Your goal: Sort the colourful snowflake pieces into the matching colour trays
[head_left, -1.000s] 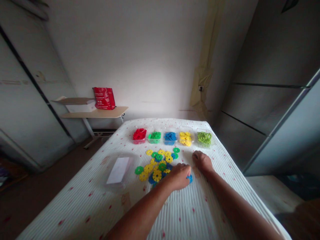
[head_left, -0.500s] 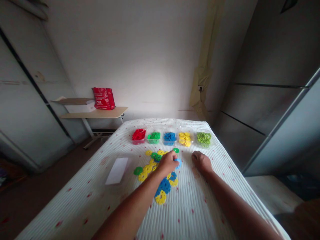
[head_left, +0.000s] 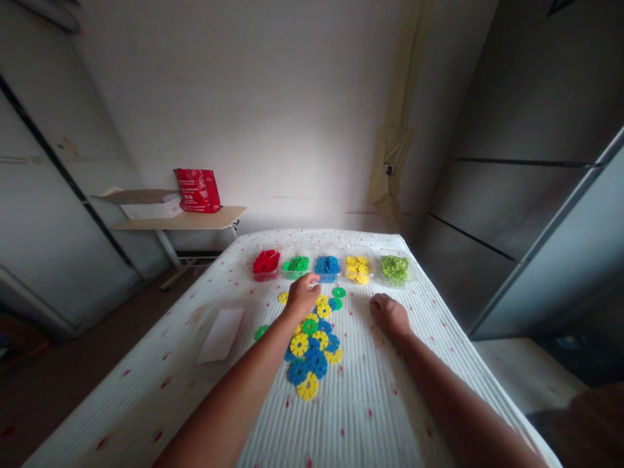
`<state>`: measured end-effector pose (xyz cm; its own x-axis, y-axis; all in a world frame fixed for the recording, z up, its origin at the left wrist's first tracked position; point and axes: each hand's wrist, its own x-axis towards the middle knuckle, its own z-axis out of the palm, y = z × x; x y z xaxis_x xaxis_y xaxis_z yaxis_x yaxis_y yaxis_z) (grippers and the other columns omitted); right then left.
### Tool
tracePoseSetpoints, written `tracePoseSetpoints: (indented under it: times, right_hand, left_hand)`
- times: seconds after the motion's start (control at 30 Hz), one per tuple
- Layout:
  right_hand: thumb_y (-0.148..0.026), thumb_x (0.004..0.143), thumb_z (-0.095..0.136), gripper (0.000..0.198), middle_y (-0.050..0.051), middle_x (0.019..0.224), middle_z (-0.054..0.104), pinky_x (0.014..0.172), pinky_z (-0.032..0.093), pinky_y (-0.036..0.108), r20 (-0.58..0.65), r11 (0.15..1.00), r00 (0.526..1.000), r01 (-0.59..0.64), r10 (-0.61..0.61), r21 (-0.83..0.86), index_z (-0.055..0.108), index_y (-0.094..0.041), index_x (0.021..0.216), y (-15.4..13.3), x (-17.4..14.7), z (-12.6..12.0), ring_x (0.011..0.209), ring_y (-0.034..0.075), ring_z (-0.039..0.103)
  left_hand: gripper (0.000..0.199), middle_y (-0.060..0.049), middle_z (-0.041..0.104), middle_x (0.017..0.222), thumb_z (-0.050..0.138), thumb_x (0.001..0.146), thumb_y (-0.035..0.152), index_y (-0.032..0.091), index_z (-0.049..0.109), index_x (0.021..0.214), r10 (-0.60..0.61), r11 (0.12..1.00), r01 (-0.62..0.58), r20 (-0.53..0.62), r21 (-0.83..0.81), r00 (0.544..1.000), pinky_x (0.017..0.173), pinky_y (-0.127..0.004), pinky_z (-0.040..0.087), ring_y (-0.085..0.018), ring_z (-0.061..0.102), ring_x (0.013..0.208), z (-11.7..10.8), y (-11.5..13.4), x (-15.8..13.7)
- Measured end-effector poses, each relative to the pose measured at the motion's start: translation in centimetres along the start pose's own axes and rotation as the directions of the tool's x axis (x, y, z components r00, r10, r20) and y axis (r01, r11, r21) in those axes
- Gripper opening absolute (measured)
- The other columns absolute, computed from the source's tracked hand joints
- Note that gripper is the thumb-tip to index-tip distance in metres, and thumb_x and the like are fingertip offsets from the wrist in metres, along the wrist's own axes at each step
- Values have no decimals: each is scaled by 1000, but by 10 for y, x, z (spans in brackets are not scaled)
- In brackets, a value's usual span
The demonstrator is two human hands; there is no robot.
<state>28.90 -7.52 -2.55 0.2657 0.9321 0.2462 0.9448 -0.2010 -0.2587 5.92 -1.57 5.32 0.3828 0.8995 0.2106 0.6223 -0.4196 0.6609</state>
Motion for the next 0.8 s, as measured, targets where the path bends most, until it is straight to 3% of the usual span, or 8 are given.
tracePoseSetpoints:
  times: [0.13, 0.2, 0.23, 0.37, 0.47, 0.6, 0.8]
  right_hand:
    - [-23, 86, 42, 21, 3, 87, 65, 56, 26, 23, 9, 1000, 1000, -8, 8, -25, 63, -20, 86, -1, -1, -1, 69, 12, 56]
    - [-23, 86, 42, 21, 3, 88, 66, 55, 25, 23, 9, 999, 1000, 0, 0, -39, 63, -20, 85, -2, -1, -1, 69, 12, 56]
    - [-23, 87, 41, 21, 3, 88, 66, 55, 25, 23, 6, 999, 1000, 3, -2, -44, 63, -20, 85, -2, -1, -1, 69, 12, 56]
    - [-24, 88, 41, 23, 4, 89, 66, 55, 25, 24, 3, 998, 1000, -14, 14, -57, 63, -20, 86, -4, -1, -1, 69, 12, 57]
    - [-25, 88, 41, 23, 4, 90, 66, 54, 25, 23, 18, 998, 999, -32, 33, -53, 63, -20, 87, -5, -1, -1, 69, 11, 57]
    - [-24, 86, 41, 22, 4, 89, 66, 55, 28, 22, 18, 999, 999, -33, 33, -14, 63, -20, 85, -5, -1, -3, 70, 12, 58]
    - [-24, 78, 45, 22, 3, 83, 69, 66, 40, 21, -32, 951, 997, -62, 75, 303, 66, -20, 84, 7, 2, -5, 78, 15, 61]
  left_hand:
    - [20, -2, 62, 110, 59, 82, 27, 21, 64, 101, 72, 996, -79, 118, 51, 990, 92, -35, 46, -20, 57, 102, -5, -27, -46]
    - [22, -1, 64, 111, 59, 80, 26, 25, 66, 100, 220, 951, -273, 301, 146, 928, 100, -34, 39, -20, 54, 108, -10, -39, -71]
    - [28, -2, 62, 117, 59, 79, 29, 27, 65, 106, 236, 927, -318, 348, 201, 907, 103, -37, 35, -22, 51, 114, -12, -44, -82]
    - [66, -4, 28, 149, 61, 76, 44, 38, 36, 136, 159, 869, -346, 464, 354, 872, 107, -58, 16, -33, 23, 136, -9, -51, -110]
    - [71, -2, 13, 154, 56, 77, 55, 45, 24, 139, 129, 861, -344, 492, 374, 861, 104, -66, 7, -37, 7, 139, 7, -46, -111]
    - [71, -2, 11, 154, 49, 76, 66, 46, 23, 139, 164, 868, -365, 498, 338, 852, 102, -69, 5, -40, 3, 138, 33, -28, -95]
    - [70, -3, 13, 154, 42, 77, 70, 45, 23, 139, 258, 853, -447, 527, 269, 810, 100, -70, -2, -39, 8, 138, 61, 0, -71]
